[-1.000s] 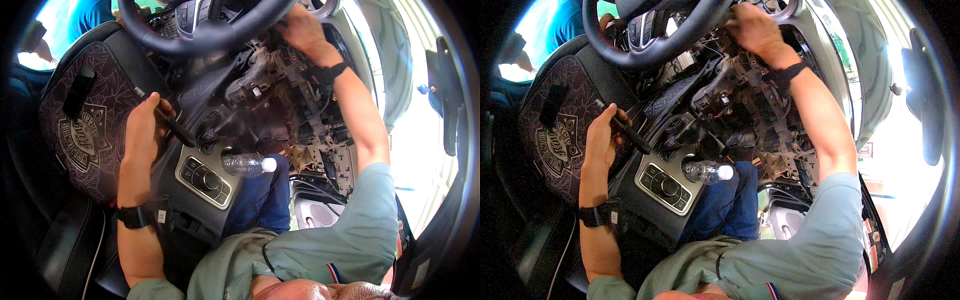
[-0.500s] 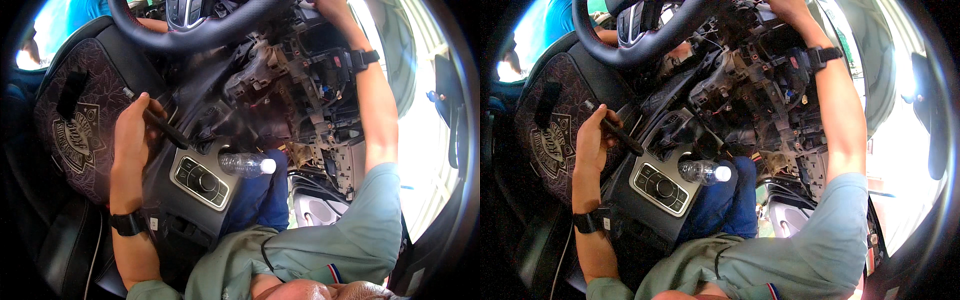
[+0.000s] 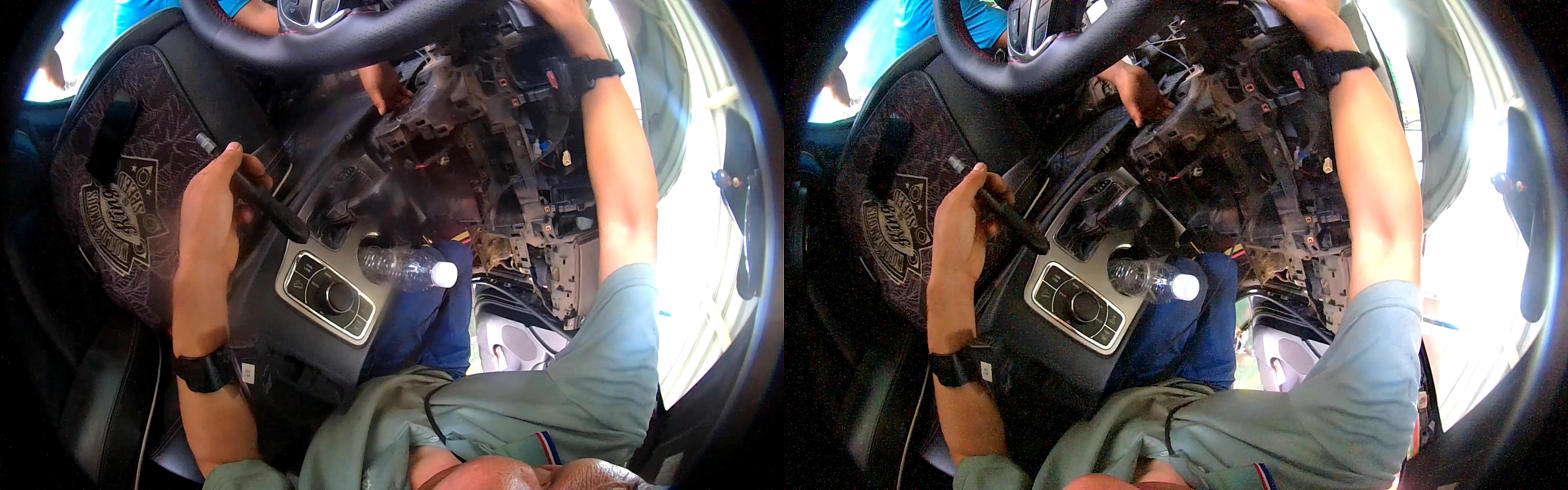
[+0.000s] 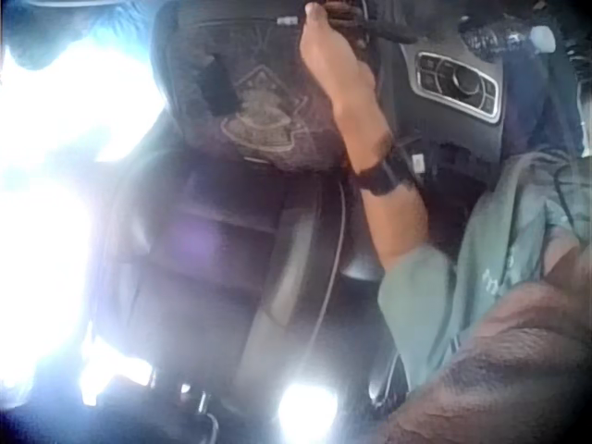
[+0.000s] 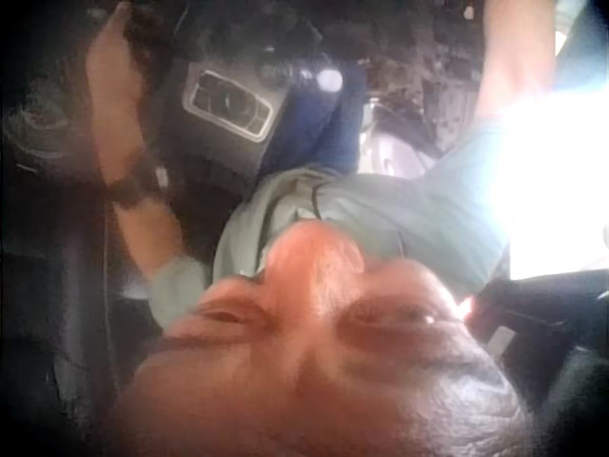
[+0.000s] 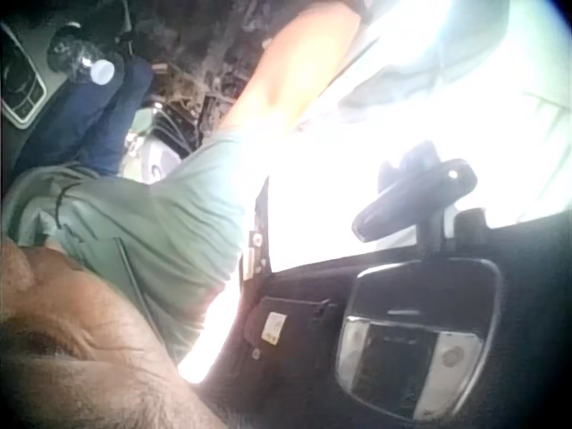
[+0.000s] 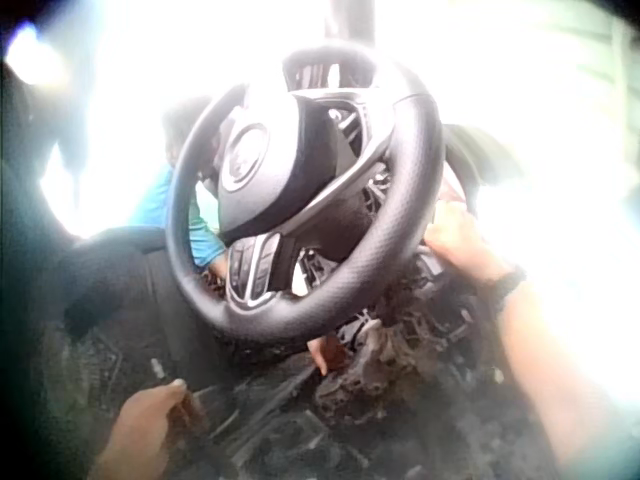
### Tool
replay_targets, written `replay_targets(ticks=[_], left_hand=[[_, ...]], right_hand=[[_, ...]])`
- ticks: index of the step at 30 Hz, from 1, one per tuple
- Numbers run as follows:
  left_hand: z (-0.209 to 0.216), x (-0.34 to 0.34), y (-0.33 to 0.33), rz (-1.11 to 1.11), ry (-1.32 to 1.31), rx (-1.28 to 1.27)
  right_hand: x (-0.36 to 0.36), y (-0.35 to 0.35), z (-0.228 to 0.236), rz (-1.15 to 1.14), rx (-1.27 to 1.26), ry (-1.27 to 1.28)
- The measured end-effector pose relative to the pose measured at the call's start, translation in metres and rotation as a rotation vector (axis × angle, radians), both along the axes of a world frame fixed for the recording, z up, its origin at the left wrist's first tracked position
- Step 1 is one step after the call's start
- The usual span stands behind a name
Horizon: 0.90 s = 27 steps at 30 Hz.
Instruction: The person disconnects wiring harnesses and removes internal components from a car's dashboard using a screwdriver and by hand.
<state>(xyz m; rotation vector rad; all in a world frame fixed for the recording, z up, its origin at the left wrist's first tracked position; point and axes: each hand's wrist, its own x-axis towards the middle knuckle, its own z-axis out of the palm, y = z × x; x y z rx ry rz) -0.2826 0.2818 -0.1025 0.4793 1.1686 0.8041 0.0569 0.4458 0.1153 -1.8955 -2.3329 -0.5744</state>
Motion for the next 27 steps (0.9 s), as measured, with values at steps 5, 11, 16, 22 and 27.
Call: replay_targets(ticks=[5, 11, 16, 22, 27], left_hand=[[-0.006, 0.004, 0.001, -0.085, -0.143, 0.01], [0.009, 0.0, -0.004, -0.048, -0.274, -0.002], [0.011, 0.005, -0.006, -0.082, -0.377, 0.072], [0.01, 0.006, -0.005, 0.077, -0.336, 0.097], [0.005, 0.002, 0.0, 0.024, -0.203, -0.009]], right_hand=[[-0.016, -0.037, 0.006, 0.053, 0.104, 0.025], [-0.095, -0.12, -0.057, 0.182, -0.542, 0.282], [-0.158, -0.148, -0.118, 0.133, -1.105, 0.508], [-0.157, -0.118, -0.139, 0.014, -0.962, 0.677], [-0.087, -0.077, -0.113, 0.133, -0.25, -0.187]])
